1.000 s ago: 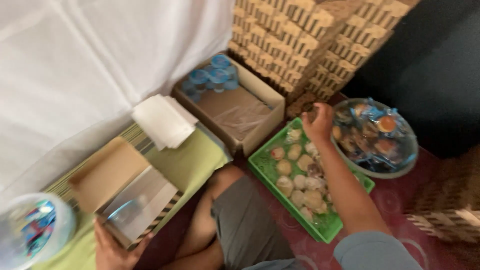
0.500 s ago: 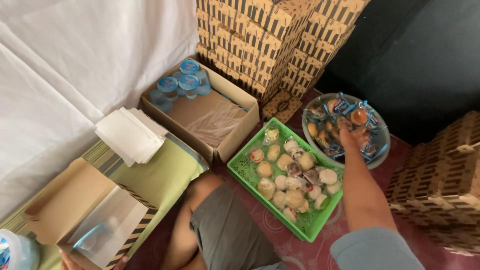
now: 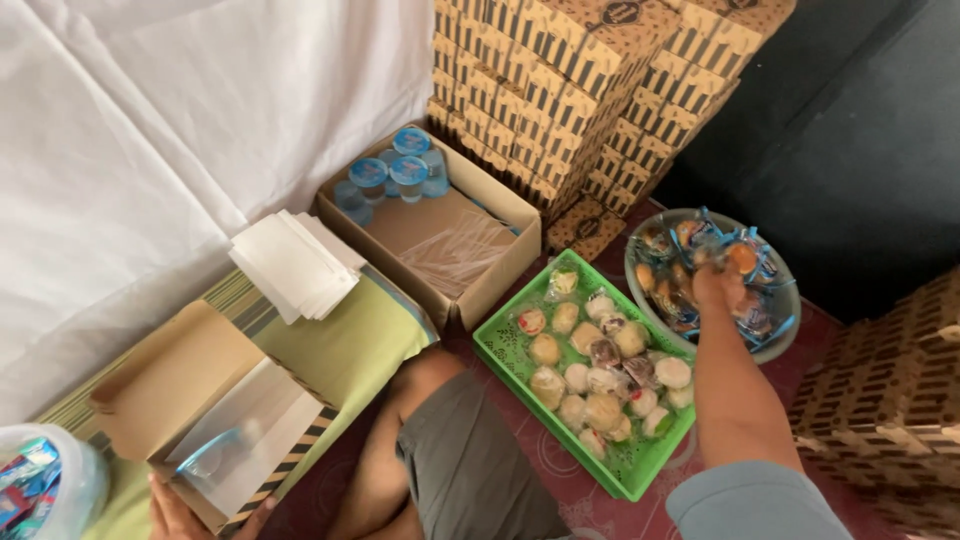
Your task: Packing a variety of food items including candies and a wrapped bun into a small cardboard box.
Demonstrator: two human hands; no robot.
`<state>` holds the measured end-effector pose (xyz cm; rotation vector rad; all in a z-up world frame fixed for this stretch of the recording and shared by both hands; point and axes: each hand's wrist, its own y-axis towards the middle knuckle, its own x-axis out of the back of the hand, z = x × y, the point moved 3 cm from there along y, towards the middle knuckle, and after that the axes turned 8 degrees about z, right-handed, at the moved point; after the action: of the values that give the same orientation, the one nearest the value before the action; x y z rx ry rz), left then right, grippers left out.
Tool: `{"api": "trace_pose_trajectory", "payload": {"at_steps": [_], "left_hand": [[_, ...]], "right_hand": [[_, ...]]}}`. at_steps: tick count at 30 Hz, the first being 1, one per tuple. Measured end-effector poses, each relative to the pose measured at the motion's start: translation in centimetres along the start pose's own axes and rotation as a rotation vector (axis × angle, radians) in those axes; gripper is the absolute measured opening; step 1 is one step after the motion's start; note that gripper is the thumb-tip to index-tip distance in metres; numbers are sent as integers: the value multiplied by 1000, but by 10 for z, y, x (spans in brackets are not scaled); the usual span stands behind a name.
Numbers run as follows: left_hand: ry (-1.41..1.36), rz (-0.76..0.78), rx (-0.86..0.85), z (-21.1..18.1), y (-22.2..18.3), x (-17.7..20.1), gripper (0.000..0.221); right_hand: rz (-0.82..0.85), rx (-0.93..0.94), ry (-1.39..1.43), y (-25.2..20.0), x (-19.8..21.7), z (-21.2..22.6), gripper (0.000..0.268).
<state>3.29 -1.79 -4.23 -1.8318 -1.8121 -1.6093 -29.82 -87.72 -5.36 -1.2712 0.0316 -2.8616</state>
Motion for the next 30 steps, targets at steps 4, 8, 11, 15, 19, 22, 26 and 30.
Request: {"api": "trace_pose_trajectory", "payload": {"at_steps": [4, 8, 11, 15, 19, 22, 26, 30], "left_hand": [[81, -20, 25, -12, 7, 12, 152], [-53, 158, 86, -45, 28, 44, 142], [-74, 240, 64, -42, 23, 46, 131], [-46, 227, 51, -41, 23, 51, 126], [-224, 226, 233, -39, 24, 63, 144], [-193, 294, 289, -37, 26, 65, 149], [-74, 535, 378, -32, 22, 60, 161], [-60, 499, 391, -33, 15, 59, 169]], "right_hand": [[-267, 41, 54, -11, 9, 47, 56], [539, 43, 1424, -76, -14, 103, 35], [1283, 126, 1774, -190, -14, 179, 47], [1822, 139, 1574, -337, -35, 239, 87], [1602, 216, 1184, -452, -75, 262, 18], [1699, 318, 1110, -504, -101, 274, 16], [1694, 462, 970, -537, -126, 283, 30], [1699, 499, 840, -586, -72, 314, 30]]}}
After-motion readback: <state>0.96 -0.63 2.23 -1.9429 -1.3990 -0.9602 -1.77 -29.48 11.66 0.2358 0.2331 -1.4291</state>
